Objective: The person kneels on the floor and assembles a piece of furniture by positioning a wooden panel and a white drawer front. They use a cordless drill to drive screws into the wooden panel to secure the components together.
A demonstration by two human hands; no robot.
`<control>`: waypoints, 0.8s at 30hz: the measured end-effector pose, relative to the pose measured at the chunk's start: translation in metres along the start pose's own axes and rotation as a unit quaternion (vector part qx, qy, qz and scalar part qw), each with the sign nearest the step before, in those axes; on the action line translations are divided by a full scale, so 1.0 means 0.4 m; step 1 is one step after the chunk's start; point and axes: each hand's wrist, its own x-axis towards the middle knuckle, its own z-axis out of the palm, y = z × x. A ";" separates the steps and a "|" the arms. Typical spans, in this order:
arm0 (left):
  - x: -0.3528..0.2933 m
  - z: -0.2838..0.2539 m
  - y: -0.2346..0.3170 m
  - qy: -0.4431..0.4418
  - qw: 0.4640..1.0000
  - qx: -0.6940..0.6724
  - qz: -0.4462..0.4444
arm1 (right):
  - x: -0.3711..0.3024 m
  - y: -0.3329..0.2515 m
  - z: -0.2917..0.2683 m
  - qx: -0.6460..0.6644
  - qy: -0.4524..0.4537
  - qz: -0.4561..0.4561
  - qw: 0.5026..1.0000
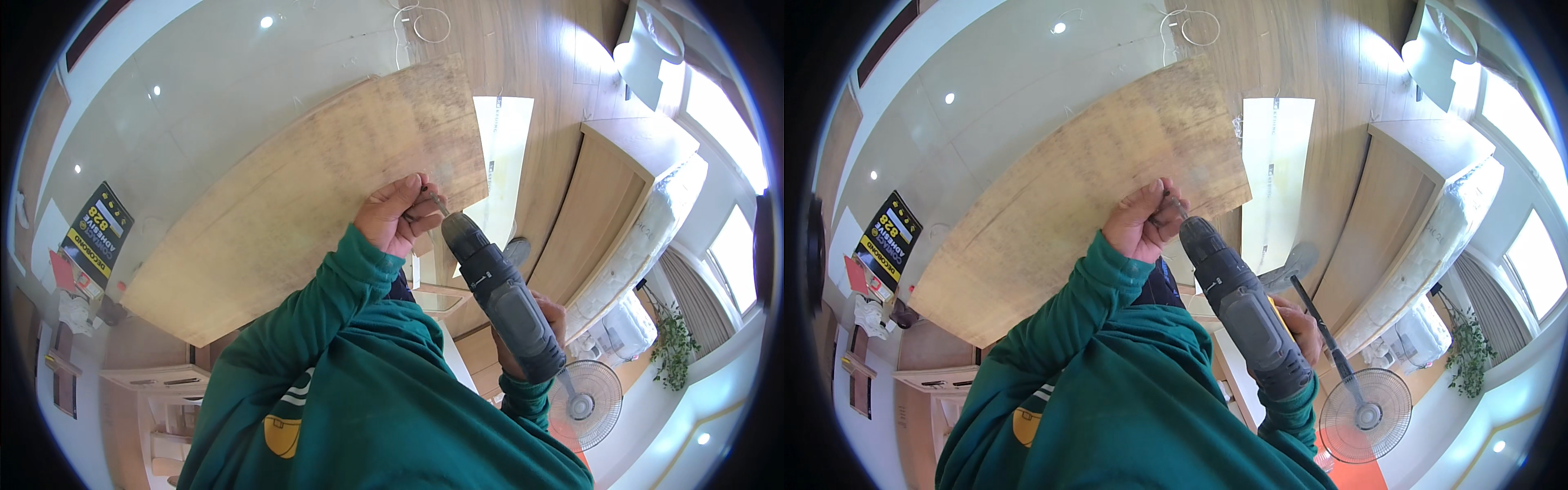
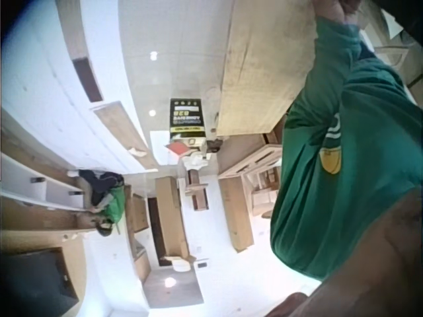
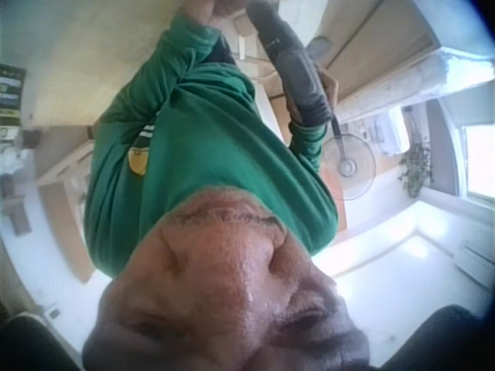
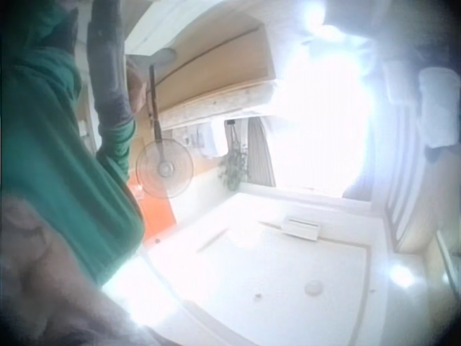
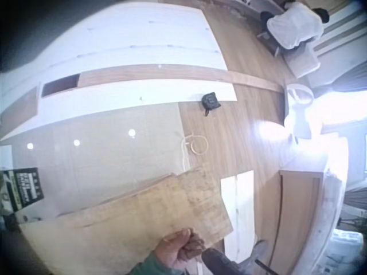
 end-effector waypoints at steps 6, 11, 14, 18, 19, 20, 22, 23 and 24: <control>0.006 0.003 -0.006 0.004 1.000 0.001 -0.005 | 0.014 0.009 0.005 0.023 -0.009 0.017 1.000; 0.009 0.001 0.007 0.003 0.998 0.062 -0.023 | 0.019 0.019 -0.008 0.041 -0.025 0.023 0.999; 0.007 -0.003 0.012 0.033 0.992 0.116 -0.031 | 0.037 0.008 -0.024 0.050 -0.068 -0.006 0.996; -0.023 0.000 0.020 0.086 0.986 0.131 -0.062 | 0.069 -0.011 -0.024 -0.021 -0.092 -0.156 0.983; -0.035 -0.002 0.026 0.076 0.989 0.116 -0.053 | 0.068 -0.014 -0.018 -0.017 -0.094 -0.161 0.982; -0.050 -0.004 0.033 0.066 0.992 0.102 -0.044 | 0.063 -0.016 -0.013 -0.014 -0.095 -0.166 0.981; -0.077 -0.020 0.043 0.036 0.998 0.043 -0.021 | 0.037 -0.030 -0.002 0.042 -0.091 -0.068 0.993; -0.088 -0.032 0.043 0.015 1.000 0.005 -0.009 | 0.019 -0.036 0.013 0.076 -0.076 -0.012 0.994; -0.099 -0.044 0.041 -0.008 0.999 -0.031 0.004 | 0.005 -0.040 0.031 0.112 -0.060 0.043 0.991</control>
